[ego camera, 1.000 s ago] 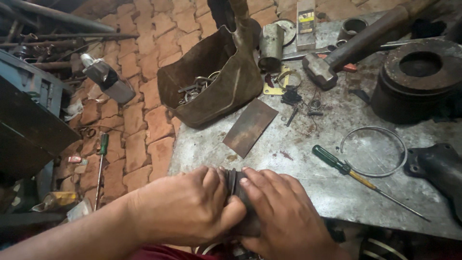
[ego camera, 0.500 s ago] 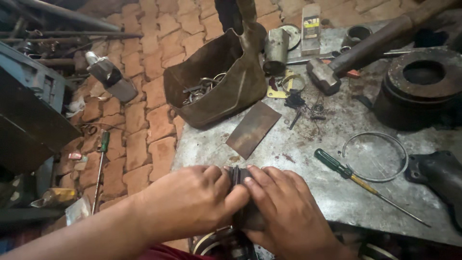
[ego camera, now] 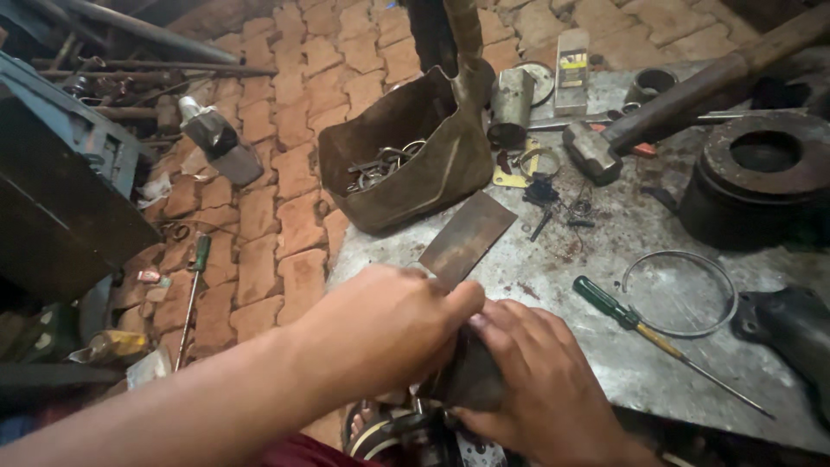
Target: The person wipes and handles an engine piston by hand on a workshop table.
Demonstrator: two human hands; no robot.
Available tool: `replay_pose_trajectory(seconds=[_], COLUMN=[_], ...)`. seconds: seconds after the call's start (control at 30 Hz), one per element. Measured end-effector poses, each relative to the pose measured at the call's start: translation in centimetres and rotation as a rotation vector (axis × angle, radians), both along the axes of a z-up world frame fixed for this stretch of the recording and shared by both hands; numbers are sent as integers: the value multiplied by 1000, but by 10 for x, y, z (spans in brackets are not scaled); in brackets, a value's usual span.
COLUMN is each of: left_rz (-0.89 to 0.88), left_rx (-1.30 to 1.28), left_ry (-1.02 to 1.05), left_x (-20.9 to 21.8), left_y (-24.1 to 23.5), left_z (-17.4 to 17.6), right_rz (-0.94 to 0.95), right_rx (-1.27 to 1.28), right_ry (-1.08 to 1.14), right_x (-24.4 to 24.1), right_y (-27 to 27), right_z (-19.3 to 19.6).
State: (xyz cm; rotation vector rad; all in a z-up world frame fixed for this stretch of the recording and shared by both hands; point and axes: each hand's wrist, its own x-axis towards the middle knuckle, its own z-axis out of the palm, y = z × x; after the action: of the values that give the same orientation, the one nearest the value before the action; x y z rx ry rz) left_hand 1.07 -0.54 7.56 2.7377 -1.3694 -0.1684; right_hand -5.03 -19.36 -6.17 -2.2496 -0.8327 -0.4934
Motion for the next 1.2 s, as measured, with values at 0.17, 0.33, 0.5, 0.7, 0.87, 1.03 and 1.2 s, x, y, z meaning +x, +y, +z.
replay_pose_trajectory(seconds=[0.17,0.33,0.5,0.7,0.87,1.03,1.2], left_rz=[137,189,277,317,309,170,293], left_rx=[193,-104,-227,-214,-176,-339,-198], left_ry=[86,287,440,518,555,448,336], left_x=[12,17,4,1,0,-1,18], left_y=[-15,2,9,16,24,24,4], left_z=[2,0,-23,-37,-39,-35,-23], right_rz=[-3,-20,-23,-30,0,13,5], right_rx=[-13,30,86,100,97,83,41], right_ry=[35,14,29,22,35,65,57], right_x=[0,12,13,12,11,13,12], right_y=[-6,-17,-21,-19,-19,-21,-19], right_z=[1,1,-2,-1,0,2,1])
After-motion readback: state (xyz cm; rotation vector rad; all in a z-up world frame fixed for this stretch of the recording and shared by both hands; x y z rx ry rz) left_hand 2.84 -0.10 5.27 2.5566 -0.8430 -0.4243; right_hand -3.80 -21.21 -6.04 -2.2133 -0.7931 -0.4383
